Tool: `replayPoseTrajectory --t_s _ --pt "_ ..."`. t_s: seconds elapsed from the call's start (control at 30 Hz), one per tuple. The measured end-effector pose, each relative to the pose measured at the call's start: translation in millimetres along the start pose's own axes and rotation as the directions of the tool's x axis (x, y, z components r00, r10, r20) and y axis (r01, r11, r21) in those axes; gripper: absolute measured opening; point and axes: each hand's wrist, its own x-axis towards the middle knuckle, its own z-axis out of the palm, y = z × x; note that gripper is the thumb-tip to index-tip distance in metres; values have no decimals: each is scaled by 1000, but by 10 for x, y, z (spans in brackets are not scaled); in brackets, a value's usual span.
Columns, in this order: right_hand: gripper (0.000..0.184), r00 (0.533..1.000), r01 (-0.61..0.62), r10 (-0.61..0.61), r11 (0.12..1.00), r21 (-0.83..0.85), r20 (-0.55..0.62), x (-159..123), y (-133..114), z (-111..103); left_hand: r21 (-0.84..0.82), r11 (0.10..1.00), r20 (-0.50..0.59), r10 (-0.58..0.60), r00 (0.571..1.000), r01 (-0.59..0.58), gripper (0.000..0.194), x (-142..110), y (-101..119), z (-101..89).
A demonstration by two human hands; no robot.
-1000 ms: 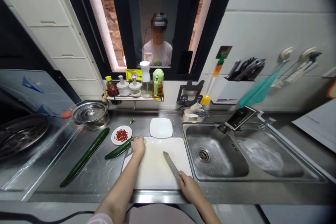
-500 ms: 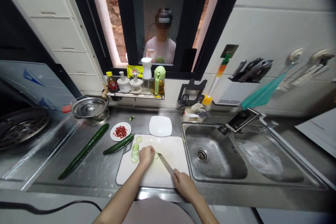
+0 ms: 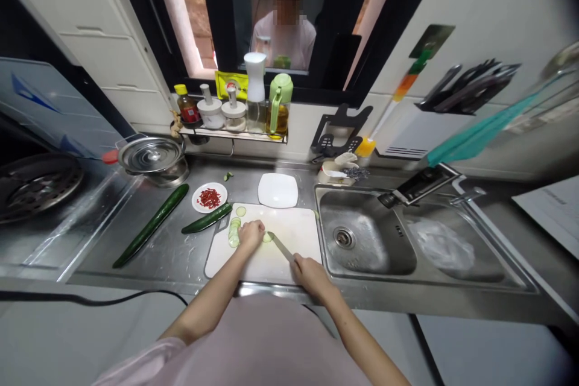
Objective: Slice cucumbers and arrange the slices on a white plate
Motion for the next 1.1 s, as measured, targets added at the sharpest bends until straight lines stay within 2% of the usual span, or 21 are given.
replayPoseTrajectory --t_s 0.77,1.1 --pt "31 998 59 -59 997 -57 17 -28 49 26 -40 999 42 21 999 -19 15 80 -74 -16" --pt "31 999 38 -37 998 -58 21 -65 16 48 -30 999 34 13 999 -13 16 73 -76 -5"
